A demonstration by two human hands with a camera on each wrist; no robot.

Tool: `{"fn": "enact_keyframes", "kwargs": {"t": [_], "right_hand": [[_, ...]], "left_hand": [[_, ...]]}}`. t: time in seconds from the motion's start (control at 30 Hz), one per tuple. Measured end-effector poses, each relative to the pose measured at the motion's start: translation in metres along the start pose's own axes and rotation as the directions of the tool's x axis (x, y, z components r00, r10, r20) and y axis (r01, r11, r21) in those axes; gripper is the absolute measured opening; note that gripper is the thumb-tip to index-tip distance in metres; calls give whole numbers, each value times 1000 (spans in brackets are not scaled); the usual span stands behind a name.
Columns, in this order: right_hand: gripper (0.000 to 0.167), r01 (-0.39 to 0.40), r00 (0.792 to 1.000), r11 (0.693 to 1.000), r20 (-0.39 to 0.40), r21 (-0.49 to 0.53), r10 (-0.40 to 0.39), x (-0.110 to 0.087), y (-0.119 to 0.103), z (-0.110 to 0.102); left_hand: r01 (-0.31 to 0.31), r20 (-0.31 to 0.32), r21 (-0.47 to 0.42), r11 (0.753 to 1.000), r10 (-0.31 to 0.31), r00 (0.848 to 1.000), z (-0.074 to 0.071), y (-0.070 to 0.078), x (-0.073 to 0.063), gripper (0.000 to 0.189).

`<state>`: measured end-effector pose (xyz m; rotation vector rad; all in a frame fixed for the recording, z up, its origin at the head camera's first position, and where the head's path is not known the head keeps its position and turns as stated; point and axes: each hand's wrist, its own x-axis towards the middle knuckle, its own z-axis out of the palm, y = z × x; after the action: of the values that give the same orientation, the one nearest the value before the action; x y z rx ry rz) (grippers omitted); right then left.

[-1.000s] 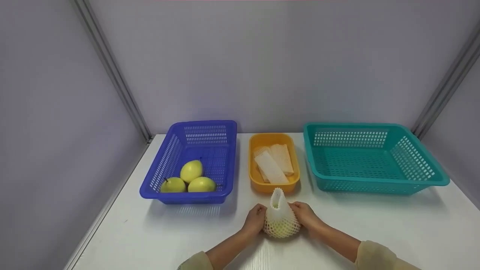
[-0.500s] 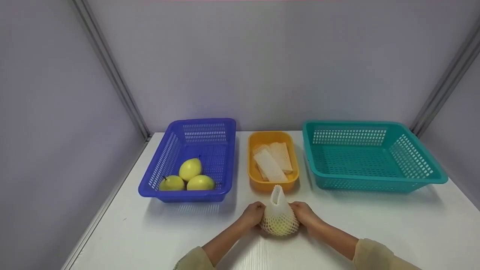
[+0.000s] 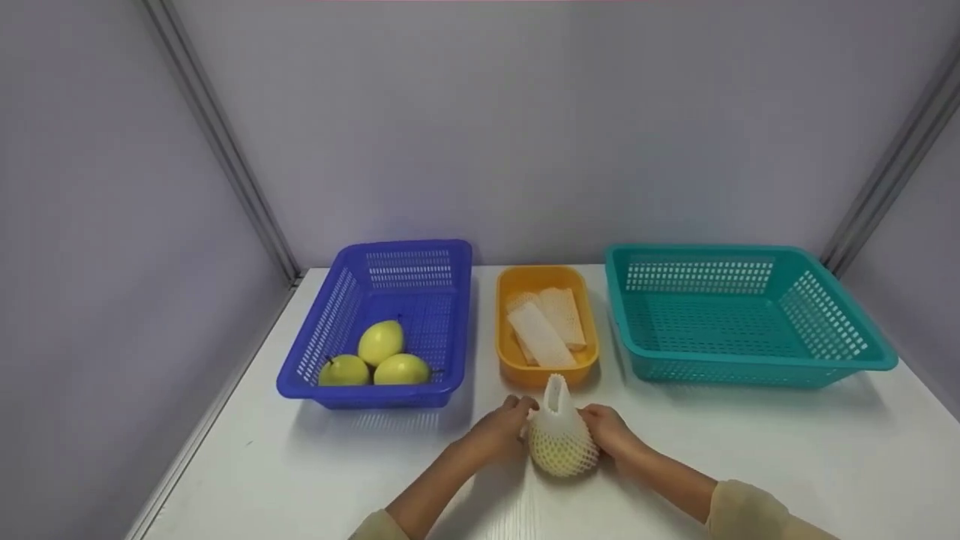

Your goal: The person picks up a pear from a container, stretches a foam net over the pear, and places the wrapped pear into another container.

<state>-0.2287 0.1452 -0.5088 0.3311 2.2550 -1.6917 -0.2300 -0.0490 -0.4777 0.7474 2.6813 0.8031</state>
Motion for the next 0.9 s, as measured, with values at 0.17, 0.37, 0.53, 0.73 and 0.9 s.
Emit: {"fn": "enact_keyframes", "kwargs": {"t": [0.17,0.37,0.53,0.73,0.9], "right_hand": [[25,22,1000,999,-7,-32,-22,0,-1,-2],[24,75,997,992,-29,-102,-78,-1,-2,-3],[23,152,988,970,33,-192,-148,1,-5,-11],[12,263,964,907,115,-330,-238,-5,-18,-24],[13,502,857,794,319,-343,-404,-12,-34,-44]], "left_hand": [[-114,115,-55,992,120,986,-6,9,-4,81],[-182,57,-232,956,200,978,0,10,0,76],[-172,32,-258,951,187,982,5,9,1,75],[-147,26,-317,937,163,986,8,9,4,76],[-181,2,-377,909,196,981,10,8,8,75]]}}
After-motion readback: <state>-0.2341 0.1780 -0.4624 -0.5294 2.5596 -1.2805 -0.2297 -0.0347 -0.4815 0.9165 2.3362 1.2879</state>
